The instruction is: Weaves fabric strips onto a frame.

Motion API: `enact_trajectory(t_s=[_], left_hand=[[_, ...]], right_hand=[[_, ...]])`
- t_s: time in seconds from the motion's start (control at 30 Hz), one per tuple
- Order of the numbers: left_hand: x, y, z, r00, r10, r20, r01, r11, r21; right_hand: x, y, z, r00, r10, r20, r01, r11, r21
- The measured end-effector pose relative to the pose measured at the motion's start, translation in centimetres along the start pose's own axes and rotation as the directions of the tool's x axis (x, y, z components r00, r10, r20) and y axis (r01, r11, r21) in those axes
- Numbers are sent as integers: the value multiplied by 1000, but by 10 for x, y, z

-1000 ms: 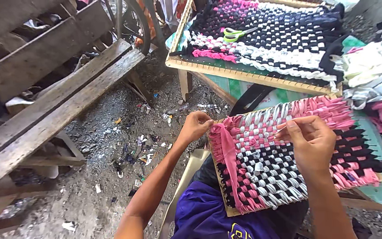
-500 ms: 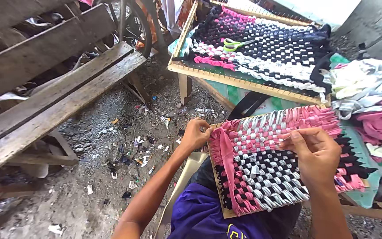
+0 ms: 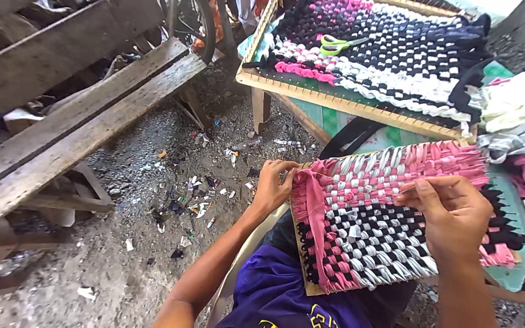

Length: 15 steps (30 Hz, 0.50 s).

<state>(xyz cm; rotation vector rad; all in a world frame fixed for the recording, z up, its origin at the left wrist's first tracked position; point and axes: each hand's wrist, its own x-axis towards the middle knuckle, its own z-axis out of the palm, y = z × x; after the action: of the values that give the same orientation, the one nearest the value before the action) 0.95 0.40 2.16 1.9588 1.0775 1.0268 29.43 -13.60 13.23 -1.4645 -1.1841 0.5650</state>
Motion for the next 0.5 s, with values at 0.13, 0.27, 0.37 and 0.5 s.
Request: enact_trajectory(t_s=[0.13,0.27,0.37,0.5], left_hand=[[-6,-4,5,1000,1,-13,-1,1000,16],[-11,-5,9,1000,-3,-27,3,1000,-1],[-11,-5,11,999,8,-52,-8,1000,4],[-11,-3,12,997,18,-77,-16,1000,27]], right_hand=[[1,3,-1,1000,13,-3,-13,1000,6],[-2,4,-1,1000,3,-14,-3,1000,-2],[-4,5,-5,999,-6,-34,5,1000,-1],[-6,9,-13,999,-7,-48,6,1000,-8]])
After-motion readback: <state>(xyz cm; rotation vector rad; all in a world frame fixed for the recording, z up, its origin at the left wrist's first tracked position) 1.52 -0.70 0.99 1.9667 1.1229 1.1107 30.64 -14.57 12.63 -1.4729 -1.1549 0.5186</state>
